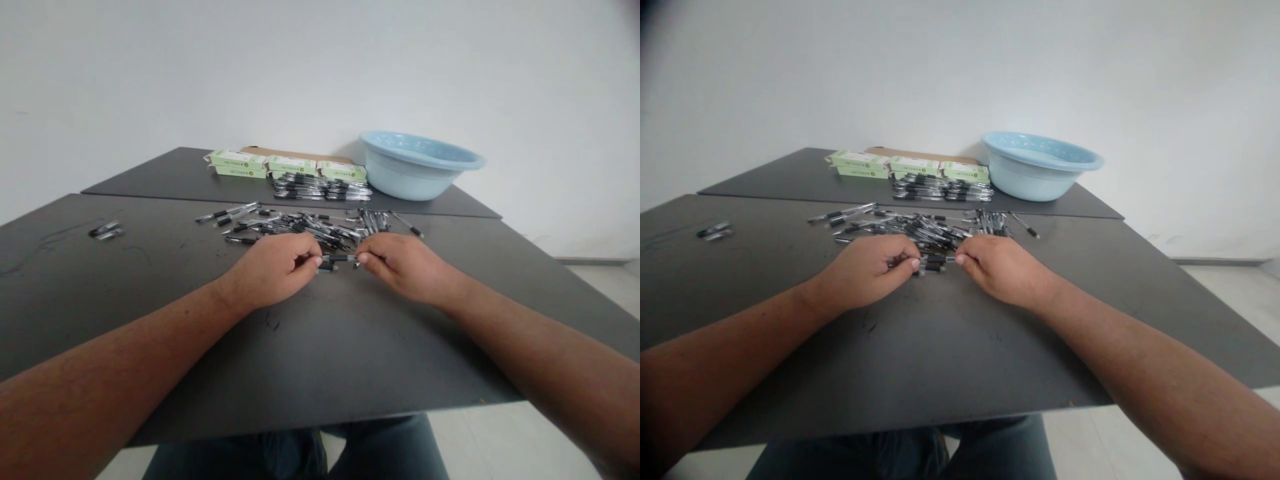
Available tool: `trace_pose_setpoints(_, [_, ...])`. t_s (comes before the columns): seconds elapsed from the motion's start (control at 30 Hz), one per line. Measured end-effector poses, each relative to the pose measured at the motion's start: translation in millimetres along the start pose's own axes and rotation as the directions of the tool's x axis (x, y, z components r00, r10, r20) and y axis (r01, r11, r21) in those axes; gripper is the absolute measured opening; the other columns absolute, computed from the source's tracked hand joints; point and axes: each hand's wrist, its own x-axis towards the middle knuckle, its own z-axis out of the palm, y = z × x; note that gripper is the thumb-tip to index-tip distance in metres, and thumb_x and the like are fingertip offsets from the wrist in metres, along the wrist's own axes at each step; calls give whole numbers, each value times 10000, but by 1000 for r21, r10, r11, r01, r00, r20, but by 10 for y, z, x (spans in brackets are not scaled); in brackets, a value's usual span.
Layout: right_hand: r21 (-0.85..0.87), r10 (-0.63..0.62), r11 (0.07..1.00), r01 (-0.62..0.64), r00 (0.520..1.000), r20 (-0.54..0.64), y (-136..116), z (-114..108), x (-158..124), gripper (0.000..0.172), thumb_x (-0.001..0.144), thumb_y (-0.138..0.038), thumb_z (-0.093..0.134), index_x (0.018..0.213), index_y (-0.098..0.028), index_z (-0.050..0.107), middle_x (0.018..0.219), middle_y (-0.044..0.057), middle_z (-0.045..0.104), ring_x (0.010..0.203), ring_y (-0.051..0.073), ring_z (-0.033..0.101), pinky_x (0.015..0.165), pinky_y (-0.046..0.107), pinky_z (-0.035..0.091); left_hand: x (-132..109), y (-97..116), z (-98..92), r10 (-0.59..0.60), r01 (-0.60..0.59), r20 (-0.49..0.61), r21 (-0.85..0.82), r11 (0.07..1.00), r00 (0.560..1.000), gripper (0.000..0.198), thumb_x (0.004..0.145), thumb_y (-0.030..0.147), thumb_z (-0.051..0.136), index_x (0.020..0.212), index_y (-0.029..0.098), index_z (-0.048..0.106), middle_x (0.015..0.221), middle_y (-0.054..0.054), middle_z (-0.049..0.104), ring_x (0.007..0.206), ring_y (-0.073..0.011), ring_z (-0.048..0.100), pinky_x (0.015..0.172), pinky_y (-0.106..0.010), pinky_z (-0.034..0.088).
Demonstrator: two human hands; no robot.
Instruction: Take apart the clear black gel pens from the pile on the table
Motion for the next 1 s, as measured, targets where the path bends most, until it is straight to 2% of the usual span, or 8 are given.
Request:
trace_pose_setpoints(0.17, [39,57,998,-55,997,-58,5,10,-8,165,909,-260,623,1059,-192,626,931,35,721,826,175,671,734,270,466,-6,-6,-2,-2,2,-3,-1,1000,1000,121,911,251,556,899,197,663,811,10,699,739,-156,643,669,-269,421])
trace_pose_setpoints(0.23, [13,37,999,-37,999,-36,4,3,-10,117,929,-266,594,1011,-195,638,907,38,717,817,180,665,738,278,463,-9,-4,-6,-3,3,0,-5,1000,1000,121,912,252,557,896,197,664,811,8,700,739,-158,642,669,-270,420])
trace_pose_setpoints(0.33, [-4,6,1000,-6,1000,4,0,-8,-8,184,990,-276,491,1002,-195,657,923,54,722,858,191,668,773,294,465,-11,-1,-9,-2,2,2,-9,1000,1000,119,911,250,560,895,197,665,807,10,699,738,-156,642,671,-270,420])
trace_pose_setpoints(0.5, [33,36,999,-35,999,-29,4,-7,-8,153,910,-256,613,1047,-190,635,911,36,722,805,175,668,726,271,465,-1,-4,-1,5,-5,3,-10,1000,1000,117,910,250,562,890,196,664,802,11,697,731,-155,638,668,-271,418])
trace_pose_setpoints(0.63, [-5,-18,1000,18,1000,17,11,-2,-7,172,983,-260,500,1001,-192,657,918,53,726,847,187,669,767,288,464,3,-8,3,14,-14,-2,-6,1000,1000,111,908,242,564,889,196,664,800,11,694,729,-153,636,673,-270,419])
trace_pose_setpoints(0.8, [43,32,999,-30,999,-39,22,9,-8,152,900,-251,619,1039,-190,633,906,33,722,797,171,666,717,266,462,-1,-15,2,15,-15,-1,-5,1000,1000,112,909,245,566,891,195,664,803,15,693,731,-146,638,672,-268,421])
trace_pose_setpoints(0.9, [-1,-16,1000,16,1000,6,25,5,-4,144,957,-263,537,986,-192,658,898,47,723,819,184,665,750,284,462,0,-13,2,21,-21,2,-5,1000,1000,112,908,248,568,888,194,665,798,16,692,729,-145,639,662,-265,418])
trace_pose_setpoints(1.0, [24,-11,1000,11,1000,13,16,3,-5,174,977,-269,508,1029,-190,654,934,55,731,855,188,671,774,287,469,1,-6,-1,21,-21,-2,-8,1000,1000,112,906,246,570,883,193,666,794,14,692,727,-147,639,656,-264,418])
